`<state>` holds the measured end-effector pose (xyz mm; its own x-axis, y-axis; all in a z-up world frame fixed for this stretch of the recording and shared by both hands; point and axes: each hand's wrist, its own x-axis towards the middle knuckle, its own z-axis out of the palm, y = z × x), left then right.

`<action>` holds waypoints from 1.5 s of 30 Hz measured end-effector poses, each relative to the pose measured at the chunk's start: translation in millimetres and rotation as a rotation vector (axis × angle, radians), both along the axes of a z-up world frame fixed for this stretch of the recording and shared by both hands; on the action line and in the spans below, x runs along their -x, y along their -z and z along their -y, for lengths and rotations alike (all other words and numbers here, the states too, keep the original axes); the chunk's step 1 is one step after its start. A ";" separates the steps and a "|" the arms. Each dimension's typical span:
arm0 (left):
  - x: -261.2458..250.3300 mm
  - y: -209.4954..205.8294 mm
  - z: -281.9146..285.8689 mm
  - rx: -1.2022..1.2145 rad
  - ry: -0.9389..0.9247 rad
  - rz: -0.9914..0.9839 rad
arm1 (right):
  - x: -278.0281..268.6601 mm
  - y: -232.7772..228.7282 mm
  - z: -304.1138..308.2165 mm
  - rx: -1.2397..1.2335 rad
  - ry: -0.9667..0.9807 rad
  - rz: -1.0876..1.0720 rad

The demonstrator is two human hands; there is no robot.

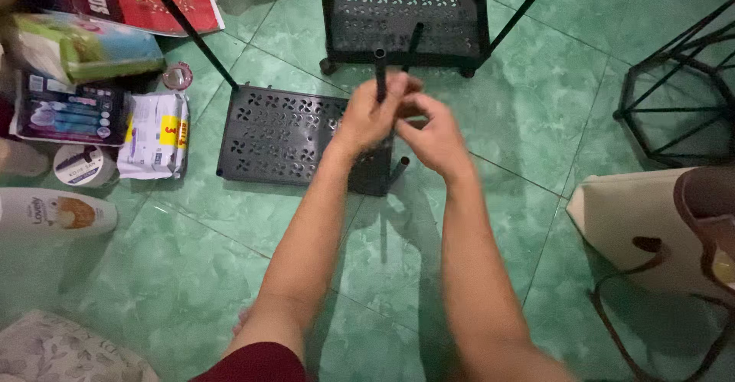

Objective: The person assembles a black metal stand by inserting long metal poles into the holes of a perforated shelf. They connect multiple poles to form the frame and secure the shelf in place.

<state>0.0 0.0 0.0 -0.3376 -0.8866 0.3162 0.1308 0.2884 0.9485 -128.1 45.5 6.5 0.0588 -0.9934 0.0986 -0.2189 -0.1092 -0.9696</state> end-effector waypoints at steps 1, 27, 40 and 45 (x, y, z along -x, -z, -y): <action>-2.8 -1.0 2.9 -0.017 0.005 -0.031 | 0.0 -2.5 0.5 0.057 0.059 -0.042; 3.4 98.4 49.2 -0.544 -0.213 0.602 | -30.5 17.6 96.2 0.541 0.386 0.139; 3.2 106.0 59.2 -0.677 -0.183 0.561 | -10.1 12.9 105.4 0.462 0.049 0.244; 3.9 115.9 64.7 -0.735 -0.124 0.462 | 2.0 9.1 103.1 0.329 -0.184 0.423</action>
<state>-3.9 -64.7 -115.9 -0.1783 -0.8508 -0.4944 -0.3044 -0.4301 0.8499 -130.1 -57.6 -2.5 0.1161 -0.8837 0.4535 0.2324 -0.4197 -0.8774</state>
